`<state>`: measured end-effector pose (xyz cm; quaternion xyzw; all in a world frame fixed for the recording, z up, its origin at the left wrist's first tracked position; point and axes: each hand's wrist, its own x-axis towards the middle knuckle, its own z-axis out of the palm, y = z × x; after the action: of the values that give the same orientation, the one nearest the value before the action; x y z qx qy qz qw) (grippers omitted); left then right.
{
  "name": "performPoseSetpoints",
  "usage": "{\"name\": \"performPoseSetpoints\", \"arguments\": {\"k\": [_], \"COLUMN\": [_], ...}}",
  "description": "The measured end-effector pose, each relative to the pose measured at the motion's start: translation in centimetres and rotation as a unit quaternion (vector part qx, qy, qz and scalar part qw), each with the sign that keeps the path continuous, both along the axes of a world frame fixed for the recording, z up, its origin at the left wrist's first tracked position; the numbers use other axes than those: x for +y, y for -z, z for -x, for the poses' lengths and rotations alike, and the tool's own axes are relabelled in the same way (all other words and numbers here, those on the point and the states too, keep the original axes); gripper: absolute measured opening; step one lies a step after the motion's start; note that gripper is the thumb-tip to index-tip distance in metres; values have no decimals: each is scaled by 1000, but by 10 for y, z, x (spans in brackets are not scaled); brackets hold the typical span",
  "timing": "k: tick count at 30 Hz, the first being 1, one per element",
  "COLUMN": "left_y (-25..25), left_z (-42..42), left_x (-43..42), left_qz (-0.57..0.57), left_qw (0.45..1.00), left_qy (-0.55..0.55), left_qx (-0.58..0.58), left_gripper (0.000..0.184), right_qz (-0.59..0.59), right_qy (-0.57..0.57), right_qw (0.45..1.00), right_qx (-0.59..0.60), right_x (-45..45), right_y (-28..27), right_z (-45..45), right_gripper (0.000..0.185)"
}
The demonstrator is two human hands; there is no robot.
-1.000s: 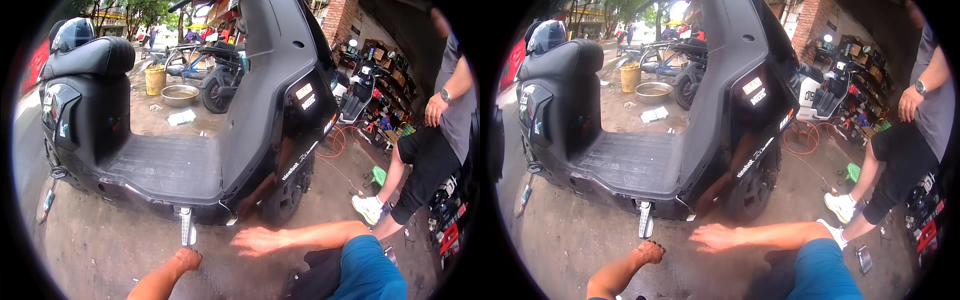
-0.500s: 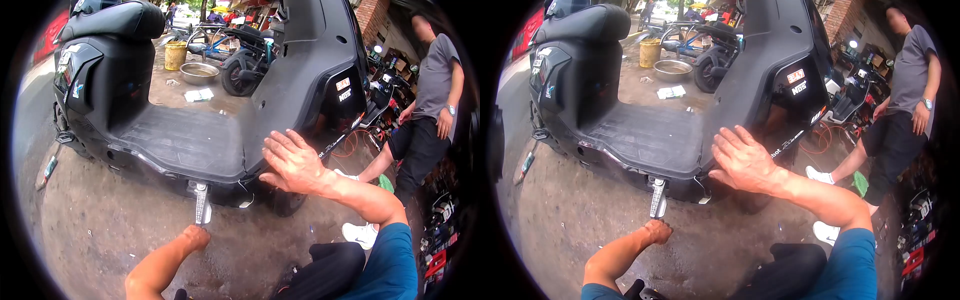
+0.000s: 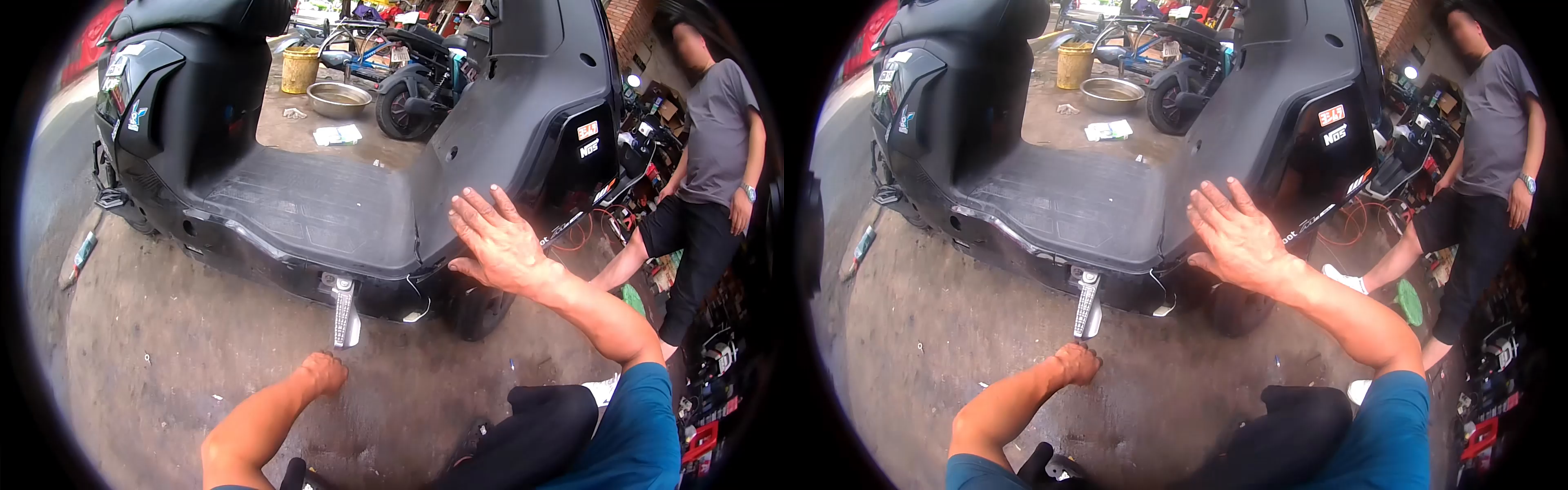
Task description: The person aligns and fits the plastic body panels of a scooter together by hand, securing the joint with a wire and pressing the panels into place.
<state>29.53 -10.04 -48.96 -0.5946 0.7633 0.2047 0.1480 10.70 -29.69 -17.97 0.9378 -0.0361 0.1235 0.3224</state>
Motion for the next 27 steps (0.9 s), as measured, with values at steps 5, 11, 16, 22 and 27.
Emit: {"name": "performPoseSetpoints", "arguments": {"k": [5, 11, 16, 22, 27], "left_y": [-2, -7, -1, -10, -6], "left_z": [-3, -5, -6, -4, -4], "left_x": [-1, 3, 1, -1, -3], "left_qz": [14, -26, -24, -19, -20], "left_qw": [1000, 1000, 1000, 1000, 1000], "left_qy": [6, 1, -8, -4, -4], "left_qx": [2, -7, 8, 3, 5], "left_gripper": [31, 30, 29, 29, 29], "right_qz": [-13, 11, 11, 3, 4], "right_qy": [16, 29, 23, 17, 26], "right_qw": [999, 998, 999, 1000, 1000], "right_qx": [35, 46, 28, 7, 12], "right_x": [1, 1, 0, 3, 4], "right_y": [13, 21, 21, 28, 29], "right_z": [3, 5, 10, 9, 8], "right_gripper": [63, 72, 73, 71, 72]}}
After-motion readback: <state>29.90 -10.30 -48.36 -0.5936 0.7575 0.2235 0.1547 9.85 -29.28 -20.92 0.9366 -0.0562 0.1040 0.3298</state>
